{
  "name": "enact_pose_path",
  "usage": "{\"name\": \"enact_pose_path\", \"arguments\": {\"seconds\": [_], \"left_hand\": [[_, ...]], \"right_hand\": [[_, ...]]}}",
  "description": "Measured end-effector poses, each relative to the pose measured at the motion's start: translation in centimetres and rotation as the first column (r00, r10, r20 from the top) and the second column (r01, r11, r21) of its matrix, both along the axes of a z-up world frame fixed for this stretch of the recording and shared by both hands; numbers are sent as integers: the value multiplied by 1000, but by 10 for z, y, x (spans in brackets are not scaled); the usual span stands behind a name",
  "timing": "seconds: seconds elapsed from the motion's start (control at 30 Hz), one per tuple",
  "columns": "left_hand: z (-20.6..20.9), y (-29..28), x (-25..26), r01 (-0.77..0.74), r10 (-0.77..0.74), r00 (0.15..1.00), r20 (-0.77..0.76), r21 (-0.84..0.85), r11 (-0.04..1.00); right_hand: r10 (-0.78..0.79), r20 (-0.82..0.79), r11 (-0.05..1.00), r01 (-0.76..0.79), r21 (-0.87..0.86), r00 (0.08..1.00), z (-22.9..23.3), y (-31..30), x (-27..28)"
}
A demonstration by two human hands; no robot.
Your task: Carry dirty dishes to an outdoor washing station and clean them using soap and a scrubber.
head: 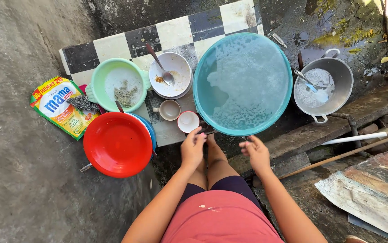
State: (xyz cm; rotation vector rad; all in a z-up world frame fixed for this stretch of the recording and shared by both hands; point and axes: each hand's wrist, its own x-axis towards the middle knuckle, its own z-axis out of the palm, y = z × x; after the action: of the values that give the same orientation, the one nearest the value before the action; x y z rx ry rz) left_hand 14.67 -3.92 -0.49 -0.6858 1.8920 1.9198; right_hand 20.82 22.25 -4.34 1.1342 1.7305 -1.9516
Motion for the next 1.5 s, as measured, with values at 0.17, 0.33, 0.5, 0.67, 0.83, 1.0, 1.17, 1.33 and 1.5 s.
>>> {"name": "enact_pose_path", "arguments": {"seconds": [0.17,0.33,0.5,0.67,0.83,1.0,1.17,1.33,1.5], "left_hand": [[2,-53,2,-49,45,999,-22,-316,948],[1,-84,-5,-102,103,995,-17,-389,915],[-5,-93,5,-129,112,991,-69,-362,923],[-9,-106,16,-143,148,989,-5,-292,946],[-1,-116,15,-161,175,984,33,-252,954],[-6,-106,13,-34,80,967,241,-187,982],[-14,-92,-18,-26,68,990,120,-321,947],[-50,-94,-31,10,44,992,122,-408,913],[-90,-93,-22,18,45,983,177,-341,940]], "right_hand": [[412,12,881,-401,249,911,54,-57,-20],[741,-42,591,-621,515,670,105,-137,-78],[903,-138,358,-533,766,408,97,-190,-107],[913,-175,358,-520,775,367,96,-221,-144],[938,-127,217,-259,941,323,80,-233,-220],[938,9,145,-416,898,347,61,-228,-295],[903,376,-410,-675,613,-208,63,-246,-259],[844,401,-518,-351,780,-356,37,-236,-207],[855,402,-501,-322,804,-327,-11,-229,-200]]}}
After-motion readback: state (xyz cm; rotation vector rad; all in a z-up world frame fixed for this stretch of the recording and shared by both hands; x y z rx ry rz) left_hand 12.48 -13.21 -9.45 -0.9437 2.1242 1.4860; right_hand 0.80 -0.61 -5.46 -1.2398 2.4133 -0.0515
